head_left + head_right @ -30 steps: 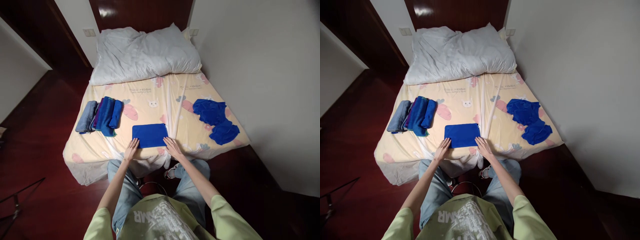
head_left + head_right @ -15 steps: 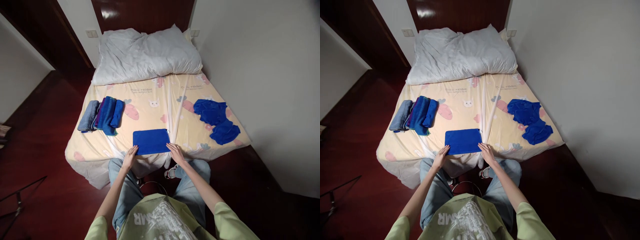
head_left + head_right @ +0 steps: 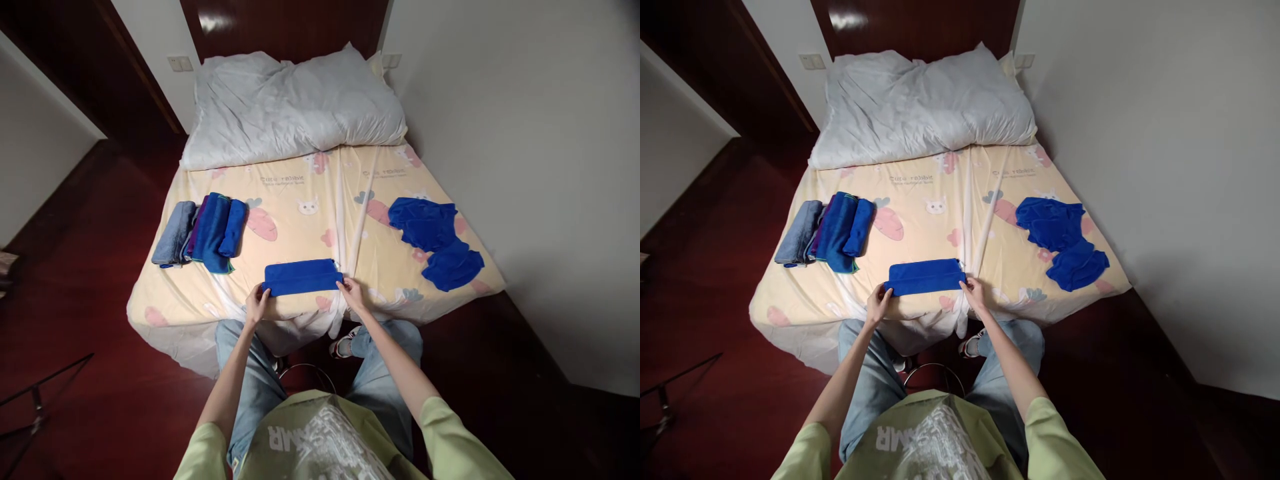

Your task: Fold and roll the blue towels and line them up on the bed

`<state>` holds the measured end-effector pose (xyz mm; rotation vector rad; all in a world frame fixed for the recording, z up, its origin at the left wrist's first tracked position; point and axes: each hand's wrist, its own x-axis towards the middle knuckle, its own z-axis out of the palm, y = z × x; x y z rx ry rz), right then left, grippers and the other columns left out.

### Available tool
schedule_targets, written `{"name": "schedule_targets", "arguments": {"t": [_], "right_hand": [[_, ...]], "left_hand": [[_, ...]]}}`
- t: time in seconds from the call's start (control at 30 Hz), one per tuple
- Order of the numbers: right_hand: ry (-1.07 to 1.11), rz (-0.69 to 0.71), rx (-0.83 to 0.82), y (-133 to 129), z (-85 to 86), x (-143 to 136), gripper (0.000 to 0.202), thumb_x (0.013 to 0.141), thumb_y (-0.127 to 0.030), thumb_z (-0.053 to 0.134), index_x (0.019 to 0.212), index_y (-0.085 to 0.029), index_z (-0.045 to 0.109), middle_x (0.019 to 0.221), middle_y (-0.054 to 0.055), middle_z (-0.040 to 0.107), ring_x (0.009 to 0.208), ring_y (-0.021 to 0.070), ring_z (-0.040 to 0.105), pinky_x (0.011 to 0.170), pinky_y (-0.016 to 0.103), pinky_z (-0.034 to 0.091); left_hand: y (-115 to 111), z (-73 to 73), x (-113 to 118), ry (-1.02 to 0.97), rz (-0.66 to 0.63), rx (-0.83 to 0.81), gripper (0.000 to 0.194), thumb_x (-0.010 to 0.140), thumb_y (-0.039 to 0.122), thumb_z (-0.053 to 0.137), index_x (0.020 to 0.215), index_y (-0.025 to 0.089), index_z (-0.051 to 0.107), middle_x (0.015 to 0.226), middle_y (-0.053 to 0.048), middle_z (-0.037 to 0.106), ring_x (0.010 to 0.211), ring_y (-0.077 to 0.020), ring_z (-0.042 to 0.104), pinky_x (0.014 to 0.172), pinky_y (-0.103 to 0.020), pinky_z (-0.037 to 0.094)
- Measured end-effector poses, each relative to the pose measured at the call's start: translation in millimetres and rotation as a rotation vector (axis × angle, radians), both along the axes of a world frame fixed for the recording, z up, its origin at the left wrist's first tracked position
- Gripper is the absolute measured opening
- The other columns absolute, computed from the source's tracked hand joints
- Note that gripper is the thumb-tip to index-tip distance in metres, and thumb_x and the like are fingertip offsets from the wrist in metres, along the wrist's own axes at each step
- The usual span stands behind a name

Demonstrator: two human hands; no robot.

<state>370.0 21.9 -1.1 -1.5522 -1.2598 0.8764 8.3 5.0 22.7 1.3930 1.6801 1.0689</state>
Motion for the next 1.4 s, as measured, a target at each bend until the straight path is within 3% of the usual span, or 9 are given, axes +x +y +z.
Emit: {"name": "schedule_targets", "arguments": {"t": [0.3,0.57,0.87,1.0,1.1,1.23,1.3,1.4], "right_hand": [[-0.005,-0.044,-0.043,7,-9.2,4,0.047,0.073,-0.063,0.067,0.076,-0.016,0.069,0.077,0.010,0.072,0.069,0.0222,0.065,0.066,0.034,0.051],[-0.048,-0.049,-0.072,8,-11.1,6,0.045,0.069,-0.061,0.070,0.073,-0.017,0.069,0.073,0.011,0.074,0.067,0.0245,0.068,0.062,0.034,0.052],[-0.180,-0.034,-0.091,3,5.0,2,0.038,0.074,-0.058,0.068,0.071,-0.020,0.065,0.068,0.008,0.072,0.064,0.0234,0.067,0.060,0.032,0.050],[-0.286,-0.019,-0.067,-1,11.3,-4,0.031,0.082,-0.050,0.063,0.085,-0.019,0.066,0.075,0.008,0.070,0.067,0.0235,0.065,0.064,0.035,0.053],[-0.468,0.005,0.084,-9,16.8,-4,0.028,0.090,-0.037,0.055,0.107,-0.017,0.067,0.102,0.014,0.070,0.094,0.0280,0.065,0.085,0.042,0.053],[-0.713,0.306,0.223,-20,25.5,3,0.043,0.095,-0.017,0.043,0.133,-0.025,0.061,0.138,0.011,0.059,0.128,0.0295,0.051,0.108,0.050,0.040],[-0.760,0.456,0.249,-22,28.5,7,0.051,0.094,-0.011,0.039,0.140,-0.025,0.056,0.147,0.008,0.053,0.135,0.0281,0.046,0.112,0.051,0.036],[-0.793,0.525,0.265,-22,28.9,10,0.057,0.090,-0.010,0.042,0.145,-0.022,0.051,0.152,0.007,0.048,0.140,0.0270,0.042,0.115,0.050,0.034]], "left_hand": [[5,-5.0,-2,-0.007,0.145,-0.052,0.044,0.081,0.055,0.065,0.109,0.021,0.064,0.089,-0.005,0.072,0.079,-0.0192,0.070,0.079,-0.034,0.057],[5,-10.5,-2,0.121,0.161,-0.049,0.037,0.079,0.054,0.066,0.098,0.022,0.063,0.088,-0.005,0.072,0.074,-0.0193,0.070,0.074,-0.033,0.057],[3,-9.5,2,0.188,0.151,-0.020,0.030,0.082,0.050,0.065,0.094,0.023,0.061,0.083,-0.003,0.070,0.072,-0.0198,0.069,0.073,-0.033,0.056],[-3,-7.7,5,0.325,0.150,0.085,0.027,0.086,0.045,0.063,0.099,0.022,0.060,0.096,-0.008,0.066,0.088,-0.0234,0.067,0.084,-0.039,0.056],[-9,-6.6,2,0.482,0.019,0.188,0.018,0.093,0.035,0.055,0.103,0.022,0.062,0.120,-0.013,0.062,0.117,-0.0276,0.059,0.102,-0.046,0.050],[-12,-6.0,-8,0.547,-0.417,0.246,0.034,0.096,0.017,0.042,0.124,0.024,0.060,0.144,-0.008,0.055,0.140,-0.0235,0.043,0.116,-0.048,0.038],[-11,-6.2,-12,0.564,-0.498,0.249,0.044,0.095,0.015,0.039,0.136,0.021,0.053,0.150,-0.009,0.050,0.144,-0.0225,0.040,0.118,-0.048,0.037],[-11,-7.2,-13,0.597,-0.529,0.253,0.055,0.092,0.018,0.046,0.146,0.018,0.044,0.155,-0.012,0.043,0.146,-0.0255,0.036,0.119,-0.049,0.036]]}}
